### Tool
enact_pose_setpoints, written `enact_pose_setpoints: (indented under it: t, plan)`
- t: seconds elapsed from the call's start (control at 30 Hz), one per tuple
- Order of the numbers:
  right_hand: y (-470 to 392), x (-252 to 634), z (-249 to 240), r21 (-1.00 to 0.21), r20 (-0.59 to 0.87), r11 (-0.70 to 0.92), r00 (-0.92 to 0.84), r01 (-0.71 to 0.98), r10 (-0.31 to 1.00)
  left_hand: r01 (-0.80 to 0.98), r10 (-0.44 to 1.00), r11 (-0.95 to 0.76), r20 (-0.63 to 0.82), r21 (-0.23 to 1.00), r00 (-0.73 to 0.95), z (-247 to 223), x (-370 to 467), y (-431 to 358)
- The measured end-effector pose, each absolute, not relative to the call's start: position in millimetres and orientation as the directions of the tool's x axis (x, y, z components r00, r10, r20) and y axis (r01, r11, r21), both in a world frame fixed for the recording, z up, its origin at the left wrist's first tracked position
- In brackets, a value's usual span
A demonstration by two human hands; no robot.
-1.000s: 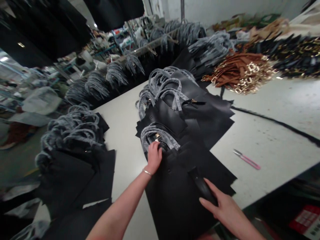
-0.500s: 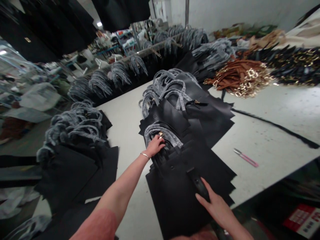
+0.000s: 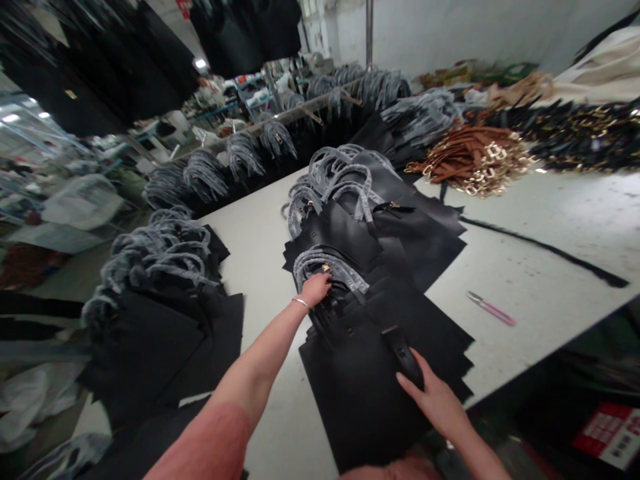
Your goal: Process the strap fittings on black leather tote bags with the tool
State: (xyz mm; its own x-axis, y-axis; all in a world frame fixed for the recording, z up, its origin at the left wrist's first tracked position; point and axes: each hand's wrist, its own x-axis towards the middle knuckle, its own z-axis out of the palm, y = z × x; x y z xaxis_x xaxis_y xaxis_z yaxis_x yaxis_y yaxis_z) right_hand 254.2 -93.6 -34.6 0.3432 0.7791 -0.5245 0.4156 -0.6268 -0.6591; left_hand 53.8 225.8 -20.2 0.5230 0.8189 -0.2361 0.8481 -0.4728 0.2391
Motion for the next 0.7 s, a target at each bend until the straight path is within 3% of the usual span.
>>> enact_pose_setpoints:
  t: [0.2, 0.33, 0.5, 0.7]
  plan:
    - [-93, 251, -34, -0.664, -0.503, -0.62, 0.363, 0.418, 0.784, 0.806, 0.768, -0.511, -0.262, 0.299, 0.584, -15, 53, 225]
    - [-94, 249, -34, -0.653, -0.501, -0.625, 0.375, 0.428, 0.78, 0.687, 0.629, -0.602, -0.289, 0.406, 0.722, -8, 36, 220]
    - [-94, 249, -34, -0.65, -0.482, -0.617, 0.387, 0.444, 0.786, 0.597, 0.505, -0.67, -0.318, 0.441, 0.802, 0, 18, 209]
    - [-93, 249, -34, -0.636, -0.457, -0.612, 0.409, 0.471, 0.79, 0.59, 0.546, -0.662, -0.242, 0.463, 0.802, 22, 7, 174]
